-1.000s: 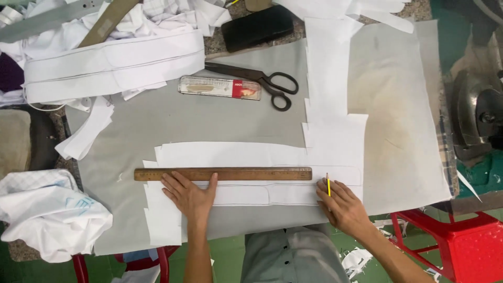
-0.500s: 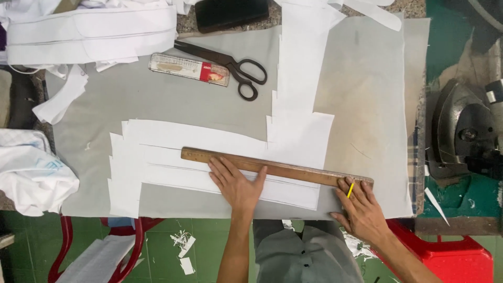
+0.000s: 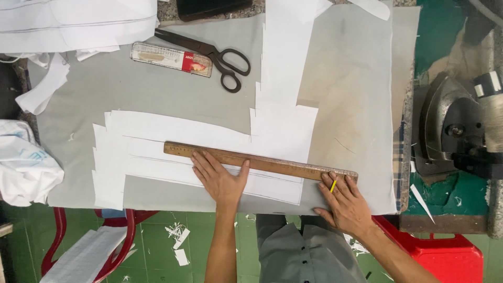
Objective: The person irons a large sheet of white paper on a table, then uses a ruler and pencil to draw straight lines and curved shapes on it. They then use scissors to cut the paper along the drawn lines, creating several rectangular and shaped pieces.
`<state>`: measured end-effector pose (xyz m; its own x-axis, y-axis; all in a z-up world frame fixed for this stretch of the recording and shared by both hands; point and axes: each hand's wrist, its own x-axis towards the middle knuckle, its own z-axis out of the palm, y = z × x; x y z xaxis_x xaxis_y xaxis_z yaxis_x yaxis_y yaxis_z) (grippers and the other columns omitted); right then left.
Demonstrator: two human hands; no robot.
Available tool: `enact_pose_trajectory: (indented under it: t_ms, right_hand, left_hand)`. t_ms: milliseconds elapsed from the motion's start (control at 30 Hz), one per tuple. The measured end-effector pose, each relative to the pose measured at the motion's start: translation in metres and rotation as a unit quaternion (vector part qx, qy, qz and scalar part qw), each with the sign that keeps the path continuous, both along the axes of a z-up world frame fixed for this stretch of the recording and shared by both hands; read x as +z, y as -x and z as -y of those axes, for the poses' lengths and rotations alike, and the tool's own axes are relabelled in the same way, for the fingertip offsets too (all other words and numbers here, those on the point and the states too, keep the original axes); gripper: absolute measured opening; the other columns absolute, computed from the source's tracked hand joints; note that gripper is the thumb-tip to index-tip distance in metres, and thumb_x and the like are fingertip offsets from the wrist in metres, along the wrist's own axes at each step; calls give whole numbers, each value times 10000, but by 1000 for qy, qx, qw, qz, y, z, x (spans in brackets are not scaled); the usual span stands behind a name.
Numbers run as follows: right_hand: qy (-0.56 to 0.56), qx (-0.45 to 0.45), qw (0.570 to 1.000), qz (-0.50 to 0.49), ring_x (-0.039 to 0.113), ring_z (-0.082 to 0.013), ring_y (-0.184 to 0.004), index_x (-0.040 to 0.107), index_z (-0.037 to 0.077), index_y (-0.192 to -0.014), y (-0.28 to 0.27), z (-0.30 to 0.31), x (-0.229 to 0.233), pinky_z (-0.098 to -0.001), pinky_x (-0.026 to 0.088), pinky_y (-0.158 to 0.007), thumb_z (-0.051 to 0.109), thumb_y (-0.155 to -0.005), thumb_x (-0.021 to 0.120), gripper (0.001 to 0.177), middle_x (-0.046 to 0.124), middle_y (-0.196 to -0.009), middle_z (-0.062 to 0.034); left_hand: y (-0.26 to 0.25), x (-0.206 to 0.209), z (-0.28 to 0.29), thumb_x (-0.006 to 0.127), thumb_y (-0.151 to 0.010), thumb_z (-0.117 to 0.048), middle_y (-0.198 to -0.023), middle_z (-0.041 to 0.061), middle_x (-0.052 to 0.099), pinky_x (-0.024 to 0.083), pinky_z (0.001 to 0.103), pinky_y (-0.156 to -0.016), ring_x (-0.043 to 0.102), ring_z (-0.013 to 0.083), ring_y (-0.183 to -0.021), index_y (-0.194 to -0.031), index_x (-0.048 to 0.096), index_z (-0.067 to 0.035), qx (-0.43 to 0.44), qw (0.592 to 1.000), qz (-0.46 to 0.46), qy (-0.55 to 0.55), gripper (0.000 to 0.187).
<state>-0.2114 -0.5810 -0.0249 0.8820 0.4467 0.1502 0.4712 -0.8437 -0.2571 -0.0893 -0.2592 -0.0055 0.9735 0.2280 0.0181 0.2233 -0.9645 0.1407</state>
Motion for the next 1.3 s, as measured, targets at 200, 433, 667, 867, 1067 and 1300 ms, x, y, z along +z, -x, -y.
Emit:
enact_pose_trajectory:
  t_ms: [200, 433, 667, 867, 1067, 1300]
  right_hand:
    - [2, 1, 1000, 12, 380, -371, -1505, 508, 26, -1437, -1, -2, 1, -560, 254, -1266, 593, -952, 539, 746, 448, -1581, -207]
    - [7, -1, 1000, 28, 369, -358, -1514, 484, 22, -1457, -1, -2, 0, -553, 261, -1267, 609, -953, 545, 776, 434, -1591, -213]
    - [-4, -1, 999, 32, 382, -377, -1504, 460, 23, -1472, -1, -3, 1, -563, 266, -1262, 581, -957, 575, 768, 437, -1586, -217]
    - [8, -11, 1000, 25, 404, -359, -1491, 524, 31, -1414, 0, -4, -1, -552, 282, -1254, 587, -950, 581, 726, 464, -1570, -203]
    - [-158, -30, 987, -13, 529, -362, -1426, 422, 30, -1477, -9, -3, 19, -526, 382, -1205, 141, -949, 677, 597, 530, -1525, -193]
    - [-328, -82, 924, -176, 750, -230, -664, 798, 108, -1072, -111, -15, 60, -352, 624, -661, 250, -961, 618, 255, 793, -778, -40]
  left_hand:
    - [0, 1, -3, 542, -841, -805, -1672, 296, 27, 44, 540, -1296, 23, 419, -1574, -1590, 82, 85, -20, 1000, 10, -10, 1251]
    - [-2, 3, -1, 505, -825, -835, -1689, 244, -16, 3, 554, -1276, -20, 373, -1579, -1605, 71, 48, -3, 999, -35, 12, 1256]
    - [-2, 1, -2, 564, -813, -820, -1686, 253, 48, 56, 571, -1282, 40, 384, -1581, -1597, 142, 71, -14, 1000, 8, 1, 1260]
    - [-2, -1, -1, 596, -822, -803, -1678, 263, 101, 113, 578, -1286, 99, 395, -1577, -1587, 187, 86, -27, 998, 43, -21, 1242]
    - [-4, 3, 0, 592, -782, -825, -1674, 279, 69, 46, 549, -1281, 49, 399, -1572, -1585, 158, 89, -6, 1000, -11, 6, 1292]
    - [-6, 2, 0, 856, -667, -636, -1625, 362, 147, 52, 621, -1219, 131, 516, -1514, -1536, 272, 125, -28, 997, 57, 48, 1295]
